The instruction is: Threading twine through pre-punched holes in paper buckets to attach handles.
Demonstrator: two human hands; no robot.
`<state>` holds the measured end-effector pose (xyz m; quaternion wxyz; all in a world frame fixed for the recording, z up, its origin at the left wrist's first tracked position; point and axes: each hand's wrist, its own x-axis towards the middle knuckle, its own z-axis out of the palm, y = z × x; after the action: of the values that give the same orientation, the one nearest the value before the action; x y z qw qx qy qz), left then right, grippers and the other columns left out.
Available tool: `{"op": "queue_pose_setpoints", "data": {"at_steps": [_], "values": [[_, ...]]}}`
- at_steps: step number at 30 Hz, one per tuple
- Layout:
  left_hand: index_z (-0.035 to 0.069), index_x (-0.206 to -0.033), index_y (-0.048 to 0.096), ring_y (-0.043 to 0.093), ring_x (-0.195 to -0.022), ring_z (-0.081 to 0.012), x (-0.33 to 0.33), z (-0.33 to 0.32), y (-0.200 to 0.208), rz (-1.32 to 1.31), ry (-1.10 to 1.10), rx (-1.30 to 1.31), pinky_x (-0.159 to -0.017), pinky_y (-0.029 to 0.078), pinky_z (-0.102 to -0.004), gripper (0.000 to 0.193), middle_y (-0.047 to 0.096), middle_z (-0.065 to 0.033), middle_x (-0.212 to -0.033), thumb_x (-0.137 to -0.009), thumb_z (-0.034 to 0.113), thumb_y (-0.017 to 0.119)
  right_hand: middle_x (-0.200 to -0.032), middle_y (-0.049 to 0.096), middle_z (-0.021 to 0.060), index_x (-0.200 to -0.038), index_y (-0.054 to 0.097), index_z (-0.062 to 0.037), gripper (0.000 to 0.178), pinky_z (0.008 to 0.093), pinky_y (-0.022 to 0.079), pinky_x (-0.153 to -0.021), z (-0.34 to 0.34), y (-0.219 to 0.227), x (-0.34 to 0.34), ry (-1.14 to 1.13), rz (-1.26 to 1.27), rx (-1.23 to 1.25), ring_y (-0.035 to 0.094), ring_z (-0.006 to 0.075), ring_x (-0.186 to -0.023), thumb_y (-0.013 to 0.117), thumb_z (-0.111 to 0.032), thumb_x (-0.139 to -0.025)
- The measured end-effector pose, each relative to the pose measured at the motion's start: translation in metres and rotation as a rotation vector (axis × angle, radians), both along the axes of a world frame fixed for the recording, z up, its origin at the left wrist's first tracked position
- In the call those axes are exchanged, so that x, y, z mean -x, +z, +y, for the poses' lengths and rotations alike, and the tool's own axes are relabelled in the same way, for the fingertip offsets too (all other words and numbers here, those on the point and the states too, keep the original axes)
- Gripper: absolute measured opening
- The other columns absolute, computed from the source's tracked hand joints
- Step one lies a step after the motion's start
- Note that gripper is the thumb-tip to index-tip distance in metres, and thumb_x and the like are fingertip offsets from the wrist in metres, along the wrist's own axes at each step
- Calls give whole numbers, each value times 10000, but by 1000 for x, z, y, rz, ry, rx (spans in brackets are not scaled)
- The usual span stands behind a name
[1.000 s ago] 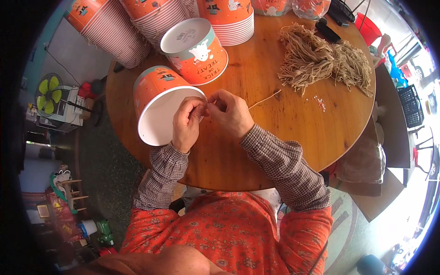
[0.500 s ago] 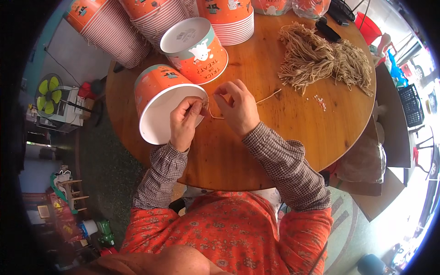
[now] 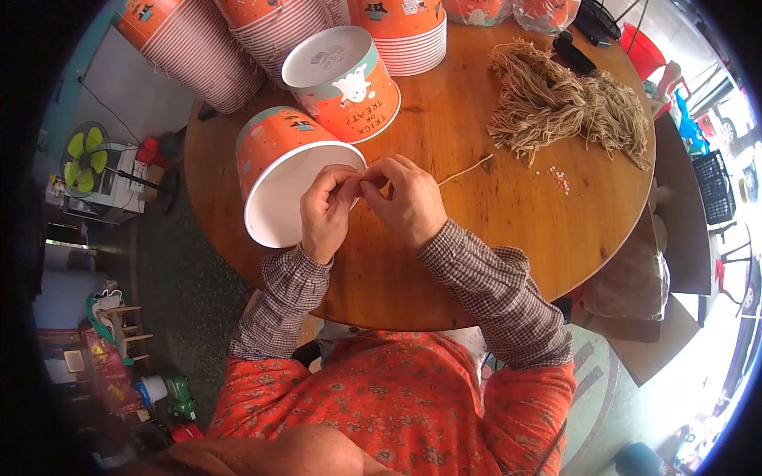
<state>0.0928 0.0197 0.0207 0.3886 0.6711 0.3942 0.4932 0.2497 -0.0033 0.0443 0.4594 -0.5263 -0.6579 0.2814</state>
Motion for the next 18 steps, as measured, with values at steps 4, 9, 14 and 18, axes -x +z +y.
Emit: {"op": "queue_pose_setpoints", "data": {"at_steps": [4, 9, 14, 18], "values": [[-49, -915, 606, 626, -748, -141, -3, -3, 5, -10, -3, -38, -657, 514, -254, 60, 619, -83, -928, -918, 9, 592, -841, 636, 107, -893, 629, -25, 124, 338, 527, -646, 0, -6, 2, -19, 11, 0, 647, 248, -715, 660, -66, -780], [-43, -921, 606, 621, -737, -142, -4, -2, 7, 105, 27, -116, -656, 515, -253, 51, 620, -81, -909, -909, 6, 600, -832, 628, 109, -885, 609, -18, 134, 329, 523, -645, 3, -11, 3, -52, -17, -35, 643, 232, -705, 659, -55, -767], [-33, -972, 604, 608, -750, -113, 5, 3, -3, -34, -51, 119, -672, 506, -242, 108, 636, -62, -896, -948, 68, 574, -792, 628, 33, -910, 576, -50, 87, 274, 495, -572, 12, -13, -6, 193, 735, 514, 614, 122, -697, 633, -91, -858], [-28, -1003, 601, 593, -779, -86, 2, 2, 4, -162, -116, 249, -697, 499, -230, 167, 644, -46, -894, -980, 129, 548, -803, 629, 13, -961, 568, -71, 108, 246, 474, -548, 16, -15, -14, 260, 1009, 721, 596, 97, -668, 624, -125, -886]]}}
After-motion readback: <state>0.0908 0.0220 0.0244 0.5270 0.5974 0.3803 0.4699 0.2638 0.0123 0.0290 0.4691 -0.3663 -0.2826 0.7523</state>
